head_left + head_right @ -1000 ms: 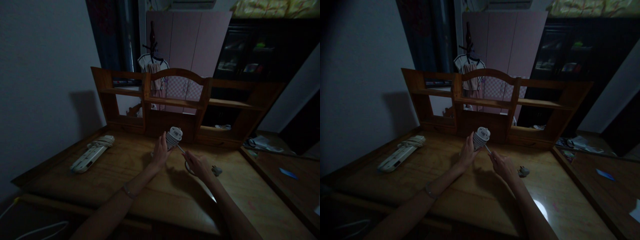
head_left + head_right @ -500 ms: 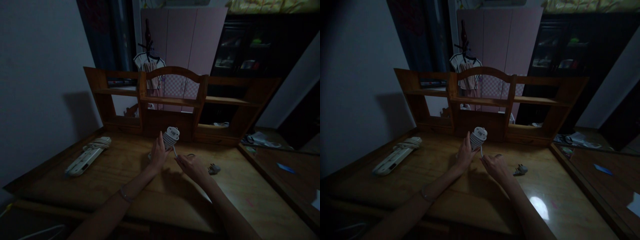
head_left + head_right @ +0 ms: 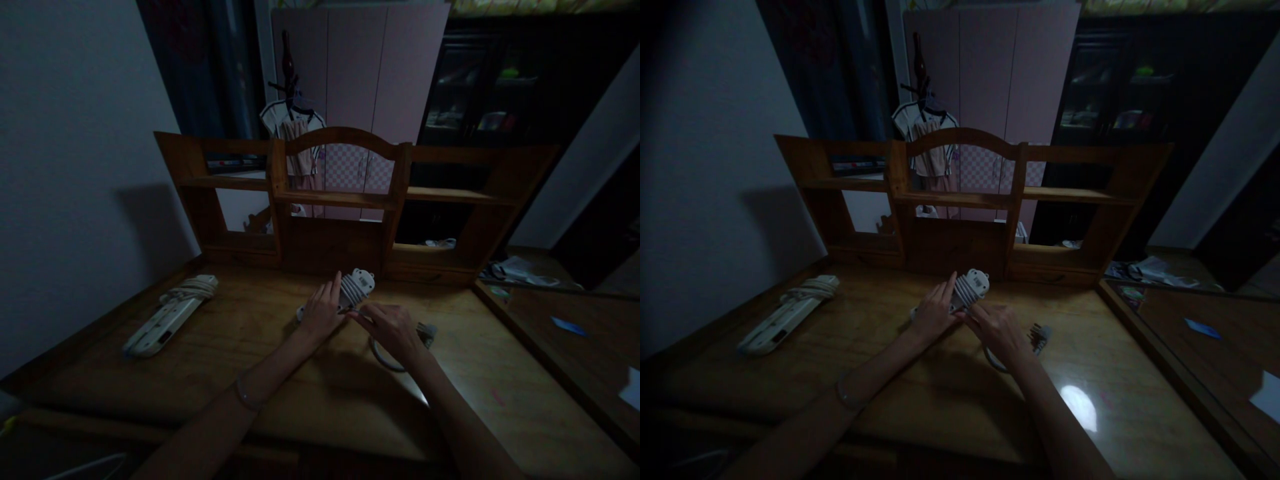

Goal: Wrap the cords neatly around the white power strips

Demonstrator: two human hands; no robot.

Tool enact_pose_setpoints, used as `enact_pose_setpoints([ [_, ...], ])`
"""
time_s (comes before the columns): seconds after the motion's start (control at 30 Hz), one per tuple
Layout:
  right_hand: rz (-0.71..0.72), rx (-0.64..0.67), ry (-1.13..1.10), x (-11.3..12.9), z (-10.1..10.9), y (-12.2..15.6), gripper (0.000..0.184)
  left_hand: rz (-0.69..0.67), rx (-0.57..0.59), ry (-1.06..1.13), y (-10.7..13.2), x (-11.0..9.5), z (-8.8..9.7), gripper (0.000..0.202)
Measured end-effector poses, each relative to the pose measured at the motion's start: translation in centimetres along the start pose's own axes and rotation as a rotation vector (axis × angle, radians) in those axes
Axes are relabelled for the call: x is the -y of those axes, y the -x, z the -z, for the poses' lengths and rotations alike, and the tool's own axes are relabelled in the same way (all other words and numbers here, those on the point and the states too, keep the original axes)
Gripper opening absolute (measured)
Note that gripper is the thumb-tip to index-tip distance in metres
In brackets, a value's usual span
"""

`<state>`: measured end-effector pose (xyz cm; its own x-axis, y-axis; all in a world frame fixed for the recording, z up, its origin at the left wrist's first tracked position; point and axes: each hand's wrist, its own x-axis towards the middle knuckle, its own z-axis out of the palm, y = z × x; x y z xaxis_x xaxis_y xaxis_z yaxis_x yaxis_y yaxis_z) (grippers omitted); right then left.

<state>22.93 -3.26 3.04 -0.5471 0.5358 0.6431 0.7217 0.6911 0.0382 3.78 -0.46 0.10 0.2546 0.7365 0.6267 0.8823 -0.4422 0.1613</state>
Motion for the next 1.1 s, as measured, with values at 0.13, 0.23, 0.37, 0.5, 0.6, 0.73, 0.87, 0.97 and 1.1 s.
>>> enact_pose_setpoints([
  [0.13, -0.08, -0.03, -0.023, -1.0, 0.1, 0.3, 0.037, -0.156, 0.055, -0.059, 0.2, -0.7, 0.0, 0.092],
  [0.23, -0.145, -0.004, -0.102, -1.8, 0.1, 0.3, 0.031, -0.119, 0.013, -0.102, 0.0, -0.5, 0.2, 0.093],
  [0.37, -0.184, 0.068, -0.186, -1.8, -0.4, -0.3, 0.023, 0.102, -0.124, -0.178, -0.8, 1.3, 0.7, 0.094],
  [0.5, -0.235, 0.145, -0.18, -0.6, -1.3, -0.6, 0.026, 0.241, -0.187, -0.255, -1.4, 3.4, 1.7, 0.094],
  [0.6, -0.246, 0.203, -0.094, 0.1, -1.9, -0.3, 0.046, 0.276, -0.198, -0.317, -1.6, 4.2, 2.4, 0.095],
  [0.73, -0.201, 0.252, 0.097, 0.5, -1.8, -0.2, 0.064, 0.32, -0.172, -0.392, -1.4, 4.8, 2.5, 0.094],
  [0.87, -0.095, 0.271, 0.166, 1.1, -0.5, -0.7, 0.051, 0.279, -0.082, -0.45, -0.8, 4.5, 1.8, 0.092],
  [0.97, 0.058, 0.296, 0.069, 1.5, 0.6, -0.9, 0.036, 0.175, 0.023, -0.469, -0.6, 3.6, 1.4, 0.091],
  [1.1, 0.047, 0.291, -0.051, 1.1, 1.4, -0.9, 0.028, -0.031, 0.127, -0.424, -0.6, 2.0, 1.0, 0.091],
])
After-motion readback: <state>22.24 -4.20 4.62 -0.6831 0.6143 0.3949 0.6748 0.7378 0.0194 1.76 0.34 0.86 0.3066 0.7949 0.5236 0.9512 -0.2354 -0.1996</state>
